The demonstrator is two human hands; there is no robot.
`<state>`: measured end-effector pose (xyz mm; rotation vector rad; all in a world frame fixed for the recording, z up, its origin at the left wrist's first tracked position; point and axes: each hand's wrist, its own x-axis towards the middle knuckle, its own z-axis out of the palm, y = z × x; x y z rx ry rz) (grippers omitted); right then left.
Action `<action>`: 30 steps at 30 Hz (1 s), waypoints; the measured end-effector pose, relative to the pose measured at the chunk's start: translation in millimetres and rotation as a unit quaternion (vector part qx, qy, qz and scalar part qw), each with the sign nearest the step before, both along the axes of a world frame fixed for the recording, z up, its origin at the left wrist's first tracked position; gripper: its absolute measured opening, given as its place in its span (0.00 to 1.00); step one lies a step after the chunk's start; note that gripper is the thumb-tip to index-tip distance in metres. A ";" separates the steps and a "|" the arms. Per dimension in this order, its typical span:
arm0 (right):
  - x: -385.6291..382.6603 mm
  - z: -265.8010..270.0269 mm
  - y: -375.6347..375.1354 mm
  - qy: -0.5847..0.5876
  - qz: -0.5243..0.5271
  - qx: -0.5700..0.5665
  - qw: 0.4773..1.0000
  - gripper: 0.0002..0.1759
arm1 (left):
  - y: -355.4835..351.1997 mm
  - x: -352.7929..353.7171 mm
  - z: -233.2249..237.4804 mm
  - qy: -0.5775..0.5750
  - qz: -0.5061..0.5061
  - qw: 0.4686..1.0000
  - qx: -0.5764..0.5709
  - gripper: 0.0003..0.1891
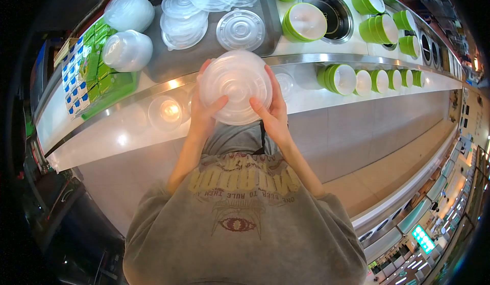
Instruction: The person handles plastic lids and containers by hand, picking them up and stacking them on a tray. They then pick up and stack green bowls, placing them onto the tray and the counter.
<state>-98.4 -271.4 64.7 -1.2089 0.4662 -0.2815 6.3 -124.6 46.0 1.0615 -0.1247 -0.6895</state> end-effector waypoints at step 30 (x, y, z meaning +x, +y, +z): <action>-8.6 7.7 -1.4 0.068 -0.114 -0.221 0.966 0.42 | -7.4 25.1 -21.4 0.135 -0.066 0.983 -0.108 0.41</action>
